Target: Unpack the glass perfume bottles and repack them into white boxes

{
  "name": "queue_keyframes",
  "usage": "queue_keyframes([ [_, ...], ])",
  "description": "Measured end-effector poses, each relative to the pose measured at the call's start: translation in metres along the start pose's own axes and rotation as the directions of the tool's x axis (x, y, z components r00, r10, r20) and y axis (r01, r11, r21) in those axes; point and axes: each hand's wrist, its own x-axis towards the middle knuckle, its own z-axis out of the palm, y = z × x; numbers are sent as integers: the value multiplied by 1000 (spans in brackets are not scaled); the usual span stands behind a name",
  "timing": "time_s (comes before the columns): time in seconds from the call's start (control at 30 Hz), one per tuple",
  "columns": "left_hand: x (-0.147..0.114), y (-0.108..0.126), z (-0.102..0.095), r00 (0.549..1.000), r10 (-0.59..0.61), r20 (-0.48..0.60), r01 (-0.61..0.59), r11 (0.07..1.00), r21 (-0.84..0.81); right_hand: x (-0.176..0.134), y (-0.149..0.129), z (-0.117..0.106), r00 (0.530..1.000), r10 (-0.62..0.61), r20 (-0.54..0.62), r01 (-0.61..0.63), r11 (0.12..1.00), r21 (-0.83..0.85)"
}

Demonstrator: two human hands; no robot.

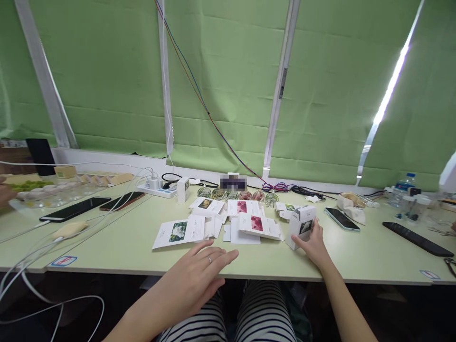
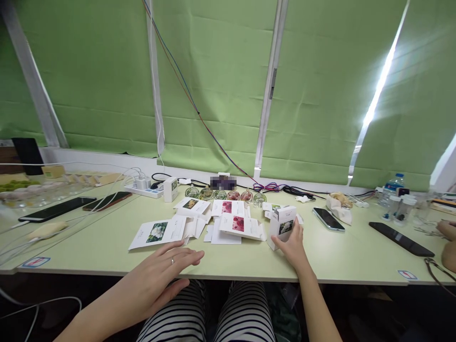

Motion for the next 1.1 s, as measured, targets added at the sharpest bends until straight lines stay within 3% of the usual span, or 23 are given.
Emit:
queue_keyframes([
  [0.13, 0, 0, 1, 1000, 0, 14, 0, 1000, 0, 2, 5, -5, 991, 26, 130, -37, 995, 88],
  [0.37, 0, 0, 0, 999, -9, 45, 9, 1000, 13, 3, 0, -14, 978, 31, 208, -46, 997, 68],
  [0.5, 2, 2, 2, 1000, 5, 9, -5, 1000, 22, -6, -28, -37, 931, -96, 353, 87, 995, 43],
  [0.57, 2, 5, 2, 1000, 15, -11, -15, 1000, 16, -16, -48, -46, 866, -179, 466, 135, 983, 127],
  [0.6, 2, 6, 1, 1000, 19, -22, -19, 1000, 10, -23, -58, -48, 811, -227, 540, 133, 969, 208],
  [0.67, 1, 10, -1, 998, 16, -55, -16, 1000, -4, -37, -81, -44, 628, -353, 693, 64, 912, 406],
  [0.77, -1, 16, -7, 991, 0, -133, -2, 1000, -17, -56, -114, -23, 292, -545, 786, -125, 793, 596],
  [0.83, -3, 19, -12, 984, 11, -178, -16, 999, -27, -65, -131, -8, 169, -596, 785, -187, 763, 619],
  [0.87, -3, 20, -15, 980, 28, -199, -35, 999, -32, -67, -137, -3, 141, -604, 785, -192, 761, 620],
  [0.93, -2, 22, -18, 964, 66, -257, -77, 996, -34, -69, -143, 5, 135, -597, 791, -173, 772, 612],
  [1.1, 6, 24, -22, 932, 147, -332, -182, 981, -74, -72, -140, 6, 237, -565, 791, -71, 802, 593],
])
